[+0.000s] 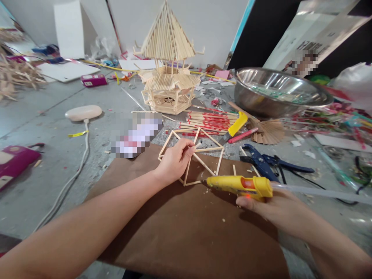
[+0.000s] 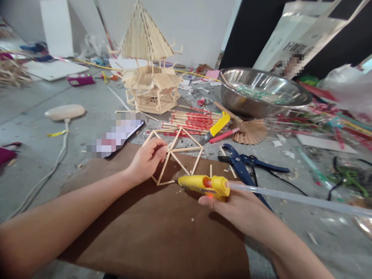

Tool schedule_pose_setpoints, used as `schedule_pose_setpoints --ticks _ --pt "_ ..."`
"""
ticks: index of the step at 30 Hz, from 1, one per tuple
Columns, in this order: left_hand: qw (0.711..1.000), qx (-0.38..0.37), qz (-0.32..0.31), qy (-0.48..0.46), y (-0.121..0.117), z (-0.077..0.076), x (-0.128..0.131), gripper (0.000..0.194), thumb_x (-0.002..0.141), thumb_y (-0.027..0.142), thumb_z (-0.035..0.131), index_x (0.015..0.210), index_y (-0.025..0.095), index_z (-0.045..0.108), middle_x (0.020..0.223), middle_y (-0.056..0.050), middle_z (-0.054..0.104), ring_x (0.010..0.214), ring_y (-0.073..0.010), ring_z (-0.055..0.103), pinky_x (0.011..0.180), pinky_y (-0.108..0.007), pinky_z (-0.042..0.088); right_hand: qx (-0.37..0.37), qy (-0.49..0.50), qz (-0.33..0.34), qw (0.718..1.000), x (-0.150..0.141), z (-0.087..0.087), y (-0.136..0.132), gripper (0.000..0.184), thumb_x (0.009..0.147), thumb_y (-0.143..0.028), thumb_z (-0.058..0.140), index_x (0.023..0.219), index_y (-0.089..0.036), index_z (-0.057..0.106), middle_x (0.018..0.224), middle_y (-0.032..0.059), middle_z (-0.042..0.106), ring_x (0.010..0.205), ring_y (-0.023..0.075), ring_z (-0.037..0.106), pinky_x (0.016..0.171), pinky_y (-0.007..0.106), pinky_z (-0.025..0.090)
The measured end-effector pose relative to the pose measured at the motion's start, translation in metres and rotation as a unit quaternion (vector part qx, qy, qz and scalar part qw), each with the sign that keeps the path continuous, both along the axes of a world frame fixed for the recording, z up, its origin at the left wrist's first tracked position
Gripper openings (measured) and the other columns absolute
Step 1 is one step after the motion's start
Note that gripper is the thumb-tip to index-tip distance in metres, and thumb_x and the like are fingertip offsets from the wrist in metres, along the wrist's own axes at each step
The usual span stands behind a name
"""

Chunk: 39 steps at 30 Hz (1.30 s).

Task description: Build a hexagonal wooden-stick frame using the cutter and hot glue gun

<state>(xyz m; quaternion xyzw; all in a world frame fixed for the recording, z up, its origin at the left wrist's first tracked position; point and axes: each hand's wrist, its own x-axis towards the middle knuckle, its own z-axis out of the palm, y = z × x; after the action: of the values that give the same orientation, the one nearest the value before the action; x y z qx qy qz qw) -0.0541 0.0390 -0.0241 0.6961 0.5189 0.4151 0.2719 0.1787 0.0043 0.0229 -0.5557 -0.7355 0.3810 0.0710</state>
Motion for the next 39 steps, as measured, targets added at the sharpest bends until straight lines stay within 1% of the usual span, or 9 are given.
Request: schedule_pose_setpoints --ticks 9,15,19,23,26,31,36,39 --pt "1.000 -0.007 0.001 -0.001 0.000 0.000 0.000 0.017 0.083 0.030 0.035 0.084 0.017 0.046 0.059 0.003 0.045 0.053 -0.0079 0.043 0.054 -0.021 0.035 0.006 -0.031 -0.005 0.999 0.002 0.005 0.001 0.027 0.068 -0.046 0.052 0.073 -0.024 0.067 0.069 0.0003 0.067 0.064 0.0197 0.061 0.060 0.026 0.049" --pt "1.000 -0.008 0.003 0.002 0.000 0.001 0.000 0.017 0.083 0.030 0.035 0.084 0.017 0.046 0.058 0.004 0.045 0.053 -0.0075 0.043 0.056 -0.020 0.036 -0.014 -0.007 -0.030 0.999 0.012 -0.007 0.003 0.029 0.064 -0.049 0.054 0.080 -0.027 0.066 0.074 -0.0020 0.067 0.067 0.0210 0.061 0.059 0.028 0.050" --pt "1.000 -0.008 0.002 -0.001 0.000 0.001 0.000 0.018 0.083 0.030 0.035 0.085 0.017 0.046 0.058 0.004 0.045 0.053 -0.0077 0.043 0.055 -0.020 0.036 -0.016 -0.017 -0.026 0.999 0.018 -0.011 0.003 0.029 0.064 -0.048 0.054 0.080 -0.027 0.065 0.074 -0.0017 0.067 0.067 0.0212 0.061 0.060 0.029 0.050" --pt "1.000 -0.007 0.003 -0.002 0.000 0.000 0.001 0.017 0.083 0.030 0.035 0.084 0.016 0.046 0.058 0.004 0.045 0.052 -0.0075 0.043 0.054 -0.020 0.036 -0.012 -0.026 -0.021 0.999 0.019 -0.008 0.004 0.029 0.065 -0.049 0.053 0.081 -0.027 0.064 0.077 -0.0024 0.067 0.069 0.0206 0.061 0.064 0.028 0.050" --pt "1.000 -0.007 0.003 -0.002 0.000 0.000 0.001 0.017 0.083 0.030 0.035 0.084 0.016 0.046 0.058 0.004 0.045 0.052 -0.0075 0.043 0.055 -0.021 0.036 -0.020 -0.036 -0.016 0.999 0.018 -0.004 0.004 0.029 0.066 -0.049 0.052 0.080 -0.027 0.064 0.076 -0.0027 0.067 0.068 0.0202 0.061 0.063 0.027 0.050" --pt "1.000 -0.009 -0.001 -0.006 0.000 0.000 0.000 0.017 0.083 0.030 0.035 0.085 0.016 0.045 0.057 0.004 0.044 0.053 -0.0075 0.043 0.055 -0.021 0.036 -0.001 -0.052 -0.028 0.998 0.017 -0.001 0.003 0.031 0.065 -0.049 0.052 0.082 -0.027 0.065 0.078 -0.0029 0.068 0.070 0.0200 0.062 0.064 0.025 0.049" --pt "1.000 -0.008 0.001 -0.004 0.000 0.000 0.000 0.017 0.083 0.030 0.035 0.085 0.016 0.046 0.058 0.003 0.044 0.052 -0.0075 0.043 0.054 -0.020 0.036 -0.022 -0.033 -0.028 0.999 0.020 -0.003 0.003 0.032 0.067 -0.047 0.052 0.087 -0.026 0.064 0.084 -0.0023 0.067 0.075 0.0197 0.061 0.065 0.024 0.049" --pt "1.000 -0.010 0.000 -0.002 0.000 0.000 0.000 0.017 0.083 0.030 0.035 0.085 0.017 0.045 0.057 0.004 0.044 0.052 -0.0075 0.043 0.055 -0.020 0.036 -0.032 -0.037 -0.016 0.999 0.019 -0.001 0.003 0.031 0.068 -0.047 0.051 0.088 -0.027 0.063 0.086 -0.0030 0.067 0.075 0.0189 0.062 0.066 0.024 0.049"
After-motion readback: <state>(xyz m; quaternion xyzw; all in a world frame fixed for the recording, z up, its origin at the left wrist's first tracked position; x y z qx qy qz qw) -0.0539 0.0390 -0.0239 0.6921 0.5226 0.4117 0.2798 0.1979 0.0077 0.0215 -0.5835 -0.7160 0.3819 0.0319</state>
